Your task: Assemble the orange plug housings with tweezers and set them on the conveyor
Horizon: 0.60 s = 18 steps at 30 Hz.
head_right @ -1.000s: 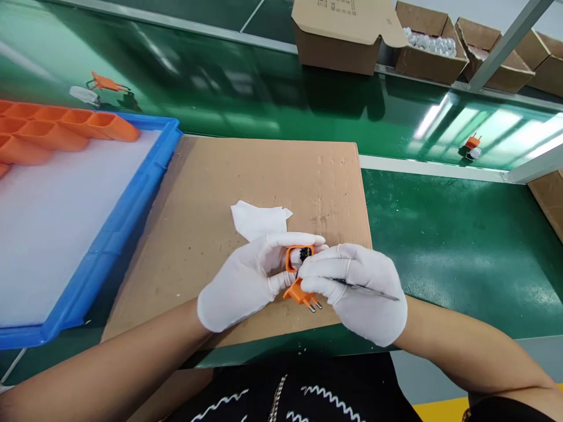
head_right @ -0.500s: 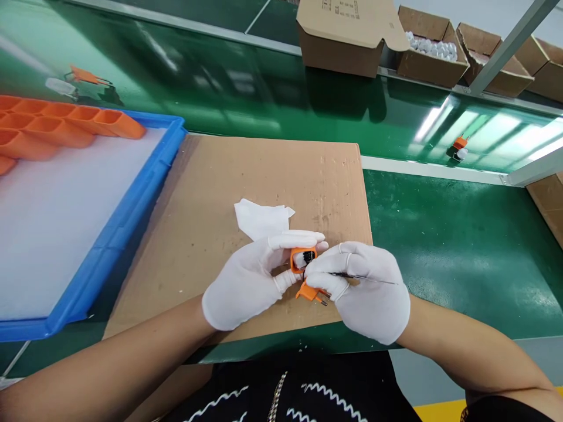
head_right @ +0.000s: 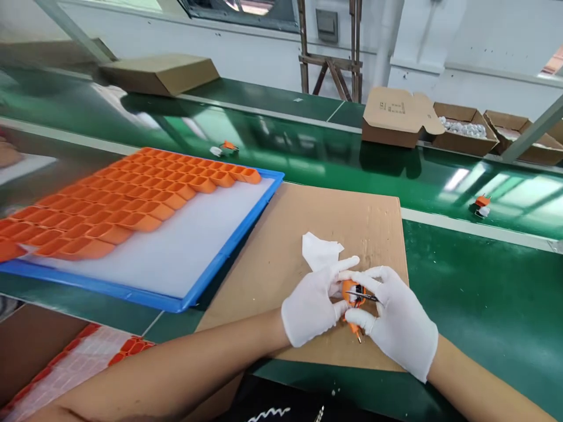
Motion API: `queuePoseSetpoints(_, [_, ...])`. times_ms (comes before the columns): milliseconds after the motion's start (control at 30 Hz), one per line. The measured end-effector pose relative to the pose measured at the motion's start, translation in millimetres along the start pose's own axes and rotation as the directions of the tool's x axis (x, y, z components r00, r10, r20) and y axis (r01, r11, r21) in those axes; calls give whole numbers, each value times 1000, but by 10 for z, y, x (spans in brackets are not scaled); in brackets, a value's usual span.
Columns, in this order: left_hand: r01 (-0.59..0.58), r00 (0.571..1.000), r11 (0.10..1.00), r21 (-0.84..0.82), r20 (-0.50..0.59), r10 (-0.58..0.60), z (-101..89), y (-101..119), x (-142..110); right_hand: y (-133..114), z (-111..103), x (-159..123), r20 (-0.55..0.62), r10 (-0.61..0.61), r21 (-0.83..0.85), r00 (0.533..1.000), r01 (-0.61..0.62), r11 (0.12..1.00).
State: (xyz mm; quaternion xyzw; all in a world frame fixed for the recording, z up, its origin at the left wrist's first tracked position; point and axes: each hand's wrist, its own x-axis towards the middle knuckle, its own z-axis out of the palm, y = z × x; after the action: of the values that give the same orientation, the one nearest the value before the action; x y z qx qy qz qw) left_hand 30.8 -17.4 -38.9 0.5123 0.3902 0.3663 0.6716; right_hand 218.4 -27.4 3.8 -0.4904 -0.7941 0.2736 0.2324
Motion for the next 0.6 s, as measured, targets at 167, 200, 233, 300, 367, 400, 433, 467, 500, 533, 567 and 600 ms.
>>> queuePoseSetpoints(167, [-34,999,998,-46,-5,34,-34,-9,-22,-167,-97,150,121,-12,-109,993,25,994])
queuePoseSetpoints(200, [-42,999,999,1,-25,42,-44,21,-25,-211,-110,179,130,-25,-152,991,45,987])
queuePoseSetpoints(233, [-49,997,996,71,-47,53,-54,57,-27,-257,-116,210,140,-33,-200,990,61,978])
queuePoseSetpoints(300, [-69,991,968,242,-91,93,-75,140,-36,-356,-116,281,174,-22,-298,985,73,952])
queuePoseSetpoints(367, [-93,982,925,368,-118,146,-125,228,-60,-451,-134,394,216,16,-368,976,66,928])
queuePoseSetpoints(400, [-112,976,907,405,-129,177,-175,277,-83,-489,-159,479,245,40,-392,969,61,918])
queuePoseSetpoints(433, [-132,970,891,434,-130,206,-251,333,-115,-512,-197,587,269,67,-413,961,53,909])
queuePoseSetpoints(467, [-154,960,877,455,-140,241,-356,398,-156,-516,-247,721,288,104,-434,952,33,900])
queuePoseSetpoints(500, [-172,954,858,484,-137,268,-489,475,-206,-496,-307,878,294,158,-471,943,-1,882])
queuePoseSetpoints(533, [-175,948,839,515,-142,284,-647,564,-261,-449,-374,1052,238,211,-506,948,-64,860])
queuePoseSetpoints(567, [-161,925,818,552,-205,320,-820,662,-317,-377,-446,1233,186,269,-533,945,-133,836])
queuePoseSetpoints(600, [-189,904,797,574,-216,370,-994,767,-372,-285,-520,1414,135,339,-554,931,-212,805])
